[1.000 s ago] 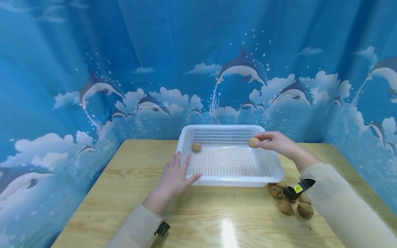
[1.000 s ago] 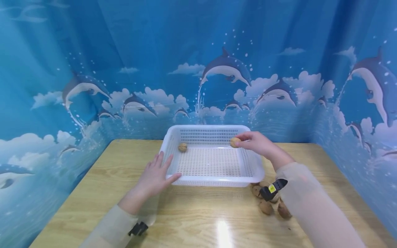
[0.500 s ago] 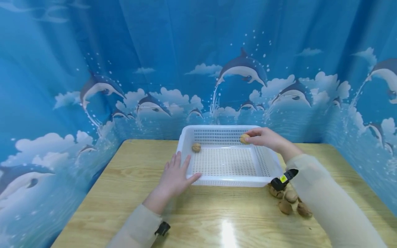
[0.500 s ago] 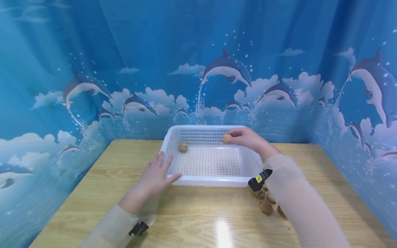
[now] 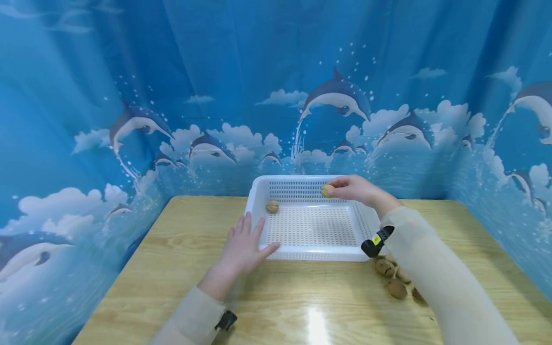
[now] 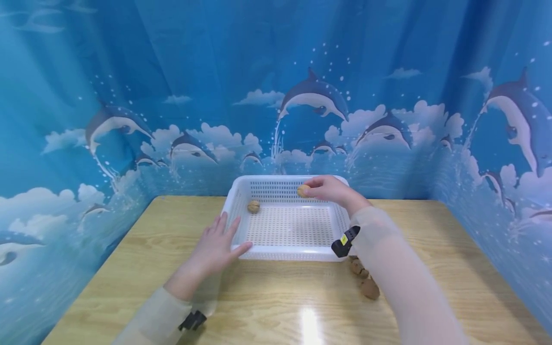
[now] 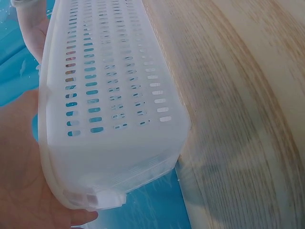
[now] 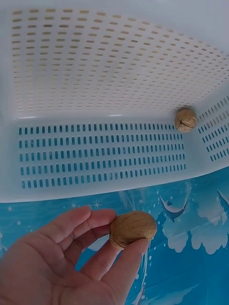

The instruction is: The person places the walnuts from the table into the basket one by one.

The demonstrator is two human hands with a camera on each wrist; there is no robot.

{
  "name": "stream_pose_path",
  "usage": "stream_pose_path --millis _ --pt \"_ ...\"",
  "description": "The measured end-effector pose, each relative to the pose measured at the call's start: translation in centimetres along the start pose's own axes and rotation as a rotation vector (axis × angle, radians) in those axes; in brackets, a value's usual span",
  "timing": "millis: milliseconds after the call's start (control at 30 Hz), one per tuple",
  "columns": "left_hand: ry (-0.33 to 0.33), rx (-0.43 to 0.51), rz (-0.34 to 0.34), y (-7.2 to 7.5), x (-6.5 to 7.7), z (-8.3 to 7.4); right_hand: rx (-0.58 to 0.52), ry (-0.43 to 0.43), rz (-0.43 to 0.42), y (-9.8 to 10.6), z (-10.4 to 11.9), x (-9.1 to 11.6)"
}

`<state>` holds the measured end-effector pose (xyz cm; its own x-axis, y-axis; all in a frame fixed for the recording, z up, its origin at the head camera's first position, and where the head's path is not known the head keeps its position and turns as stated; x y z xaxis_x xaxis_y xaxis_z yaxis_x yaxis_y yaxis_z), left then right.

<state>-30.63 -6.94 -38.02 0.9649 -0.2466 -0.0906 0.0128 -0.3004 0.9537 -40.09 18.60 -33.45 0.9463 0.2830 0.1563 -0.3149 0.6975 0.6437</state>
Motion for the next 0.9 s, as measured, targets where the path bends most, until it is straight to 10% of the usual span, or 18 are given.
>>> stream_pose_path --millis 900 --pt "-0.005 -0.014 -0.015 0.2 0.0 -0.2 -0.221 -0.061 0.035 -2.7 0.1 -6.6"
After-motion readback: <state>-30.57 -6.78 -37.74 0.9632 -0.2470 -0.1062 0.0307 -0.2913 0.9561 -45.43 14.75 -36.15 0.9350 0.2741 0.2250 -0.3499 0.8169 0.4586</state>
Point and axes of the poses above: each hand's wrist, its own x-axis away from the middle knuckle, its own y-axis out of the back of the hand, z = x × y, the point moved 10 cm from there along -x, towards the middle knuckle, and after that the axes turned 4 degrees about -z, right-handed, at the moved point
